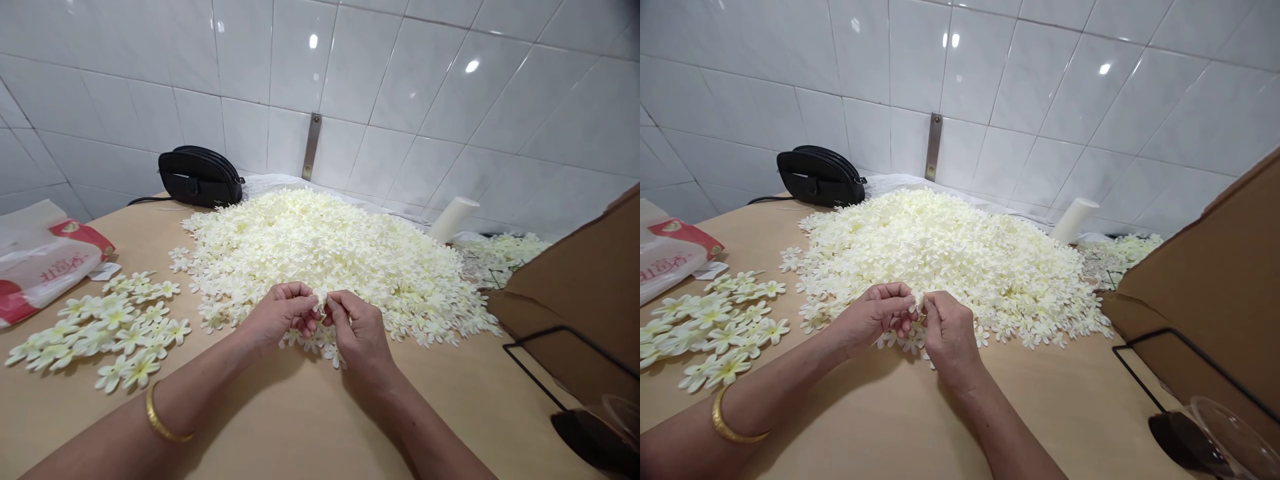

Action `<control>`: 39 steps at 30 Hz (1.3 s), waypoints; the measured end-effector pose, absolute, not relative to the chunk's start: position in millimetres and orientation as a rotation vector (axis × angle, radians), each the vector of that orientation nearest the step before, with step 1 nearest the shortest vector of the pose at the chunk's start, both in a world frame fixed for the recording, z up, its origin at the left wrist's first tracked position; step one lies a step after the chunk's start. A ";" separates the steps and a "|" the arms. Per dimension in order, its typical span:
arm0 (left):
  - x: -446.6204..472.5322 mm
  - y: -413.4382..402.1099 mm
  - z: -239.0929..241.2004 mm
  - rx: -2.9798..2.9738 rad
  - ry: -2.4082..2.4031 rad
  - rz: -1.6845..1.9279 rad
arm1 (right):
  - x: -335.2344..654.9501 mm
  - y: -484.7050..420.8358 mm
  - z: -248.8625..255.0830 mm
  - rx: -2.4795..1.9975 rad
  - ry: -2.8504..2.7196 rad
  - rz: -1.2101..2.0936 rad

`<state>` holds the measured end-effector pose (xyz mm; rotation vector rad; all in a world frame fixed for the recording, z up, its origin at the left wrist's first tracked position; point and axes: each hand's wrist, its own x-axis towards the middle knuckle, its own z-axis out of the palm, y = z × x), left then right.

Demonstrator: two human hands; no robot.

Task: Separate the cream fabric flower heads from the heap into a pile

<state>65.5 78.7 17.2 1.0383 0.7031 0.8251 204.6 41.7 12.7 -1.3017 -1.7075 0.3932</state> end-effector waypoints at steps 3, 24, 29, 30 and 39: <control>65.7 78.8 17.1 1.038 0.715 0.831 | 204.0 41.8 14.2 -1.298 -1.684 0.420; 63.3 81.6 16.3 1.048 0.813 0.927 | 246.5 65.0 11.7 -1.643 -1.930 -0.236; 65.5 80.7 18.5 1.068 0.809 0.913 | 244.4 65.5 8.8 -1.623 -1.910 -0.212; 65.9 80.5 18.7 1.067 0.806 0.913 | 243.6 64.6 10.4 -1.580 -1.874 -0.186; 66.4 79.0 17.1 1.011 0.758 0.890 | 219.8 47.3 23.2 -1.080 -1.862 0.208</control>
